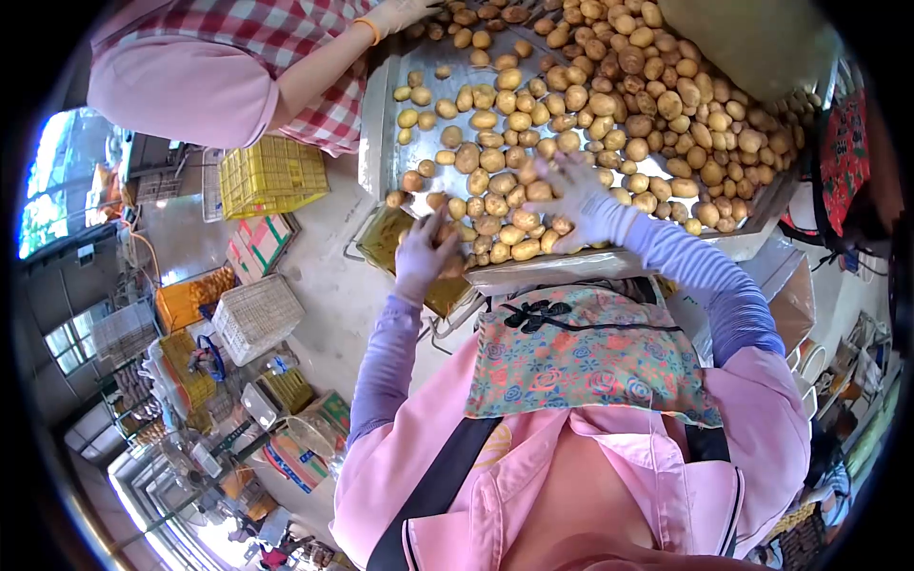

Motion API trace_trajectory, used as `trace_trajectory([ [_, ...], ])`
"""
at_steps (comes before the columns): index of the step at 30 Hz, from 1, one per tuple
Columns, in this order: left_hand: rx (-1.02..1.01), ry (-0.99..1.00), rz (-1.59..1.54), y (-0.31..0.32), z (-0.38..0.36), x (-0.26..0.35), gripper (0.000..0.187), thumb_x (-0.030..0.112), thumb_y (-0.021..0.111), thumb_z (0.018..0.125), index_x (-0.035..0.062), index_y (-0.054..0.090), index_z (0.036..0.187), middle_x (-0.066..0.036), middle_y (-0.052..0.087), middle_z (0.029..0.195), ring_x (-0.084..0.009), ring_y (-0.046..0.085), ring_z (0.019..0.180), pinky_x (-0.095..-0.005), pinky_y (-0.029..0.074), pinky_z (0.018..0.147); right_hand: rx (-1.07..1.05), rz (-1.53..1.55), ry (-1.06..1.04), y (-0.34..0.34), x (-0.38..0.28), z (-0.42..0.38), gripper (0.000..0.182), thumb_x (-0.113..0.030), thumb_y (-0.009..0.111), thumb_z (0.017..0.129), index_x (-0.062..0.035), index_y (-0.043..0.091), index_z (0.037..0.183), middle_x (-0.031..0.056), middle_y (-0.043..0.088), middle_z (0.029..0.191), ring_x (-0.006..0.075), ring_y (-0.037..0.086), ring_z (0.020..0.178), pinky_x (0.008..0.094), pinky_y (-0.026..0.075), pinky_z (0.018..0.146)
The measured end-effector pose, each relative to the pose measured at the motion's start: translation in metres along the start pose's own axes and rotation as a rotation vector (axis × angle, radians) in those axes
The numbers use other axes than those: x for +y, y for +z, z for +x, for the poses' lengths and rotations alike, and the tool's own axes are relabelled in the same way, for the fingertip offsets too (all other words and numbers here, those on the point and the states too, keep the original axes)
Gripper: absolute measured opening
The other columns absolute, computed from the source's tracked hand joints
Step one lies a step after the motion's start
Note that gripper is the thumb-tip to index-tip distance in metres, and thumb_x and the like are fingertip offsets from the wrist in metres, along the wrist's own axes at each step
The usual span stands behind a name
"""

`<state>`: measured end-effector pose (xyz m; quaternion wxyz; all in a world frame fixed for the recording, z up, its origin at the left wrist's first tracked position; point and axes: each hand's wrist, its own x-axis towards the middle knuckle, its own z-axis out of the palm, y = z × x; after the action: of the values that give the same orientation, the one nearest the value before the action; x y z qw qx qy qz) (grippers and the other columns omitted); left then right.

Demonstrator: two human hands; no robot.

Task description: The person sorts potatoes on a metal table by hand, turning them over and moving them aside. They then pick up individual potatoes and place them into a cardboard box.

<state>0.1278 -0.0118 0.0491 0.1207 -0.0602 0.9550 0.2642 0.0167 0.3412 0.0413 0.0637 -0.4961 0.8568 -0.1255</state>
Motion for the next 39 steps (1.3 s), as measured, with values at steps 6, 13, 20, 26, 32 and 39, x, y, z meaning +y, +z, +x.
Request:
trace_trajectory([
  [6, 0.168, -0.009, -0.058, -0.045, 0.022, -0.006, 0.053, 0.045, 0.062, 0.100, 0.0104, 0.065, 0.139, -0.018, 0.073, 0.120, -0.0401, 0.067, 0.117, -0.0470, 0.052, 0.101, 0.167, 0.215, -0.073, 0.039, -0.056, 0.065, 0.081, -0.055, 0.082, 0.069, -0.0423, 0.057, 0.145, 0.0135, 0.047, 0.155, 0.0428, 0.043, 0.139, 0.0590, 0.030, 0.119],
  [13, 0.104, -0.047, 0.276, -0.015, 0.200, 0.009, 0.084, 0.066, 0.054, 0.095, 0.0106, 0.042, 0.158, -0.029, 0.060, 0.139, -0.0469, 0.054, 0.133, -0.0487, 0.040, 0.114, -0.175, 0.670, -0.417, 0.097, -0.107, 0.121, 0.055, -0.053, 0.070, 0.084, -0.0328, 0.066, 0.136, 0.0099, 0.052, 0.151, 0.0333, 0.048, 0.138, 0.0559, 0.035, 0.113],
  [20, 0.011, -0.016, 0.208, 0.024, 0.190, 0.095, 0.082, 0.073, 0.051, 0.095, 0.0248, 0.040, 0.161, -0.022, 0.039, 0.162, -0.0554, 0.036, 0.145, -0.0613, 0.025, 0.119, 0.182, 0.025, 0.280, -0.054, 0.028, -0.059, 0.073, -0.061, 0.073, 0.080, -0.0363, 0.058, 0.146, 0.0150, 0.053, 0.145, 0.0428, 0.048, 0.134, 0.0635, 0.035, 0.112],
  [26, -0.016, 0.270, 0.289, 0.036, 0.096, 0.049, 0.063, 0.063, 0.060, 0.092, 0.0268, 0.062, 0.143, -0.018, 0.051, 0.151, -0.0528, 0.040, 0.138, -0.0760, 0.016, 0.114, -0.072, -0.041, 0.381, -0.013, 0.024, -0.093, 0.101, -0.070, 0.069, 0.074, -0.0286, 0.037, 0.161, 0.0239, 0.040, 0.158, 0.0455, 0.047, 0.134, 0.0623, 0.032, 0.115],
  [32, -0.013, 0.233, 0.252, 0.025, 0.001, -0.006, 0.057, 0.053, 0.067, 0.091, 0.0289, 0.063, 0.144, -0.013, 0.053, 0.150, -0.0507, 0.040, 0.138, -0.0696, 0.028, 0.113, -0.141, 0.147, 0.153, -0.004, -0.026, 0.010, 0.098, -0.064, 0.077, 0.071, -0.0276, 0.045, 0.157, 0.0227, 0.042, 0.156, 0.0414, 0.048, 0.135, 0.0571, 0.034, 0.115],
  [39, 0.152, 0.194, 0.154, -0.035, 0.024, -0.022, 0.052, 0.032, 0.063, 0.099, 0.0089, 0.058, 0.146, -0.022, 0.059, 0.144, -0.0395, 0.065, 0.120, -0.0474, 0.055, 0.095, -0.124, 0.051, -0.238, 0.049, -0.092, 0.126, 0.092, -0.055, 0.080, 0.070, -0.0243, 0.051, 0.151, 0.0069, 0.048, 0.156, 0.0293, 0.055, 0.132, 0.0480, 0.042, 0.109],
])
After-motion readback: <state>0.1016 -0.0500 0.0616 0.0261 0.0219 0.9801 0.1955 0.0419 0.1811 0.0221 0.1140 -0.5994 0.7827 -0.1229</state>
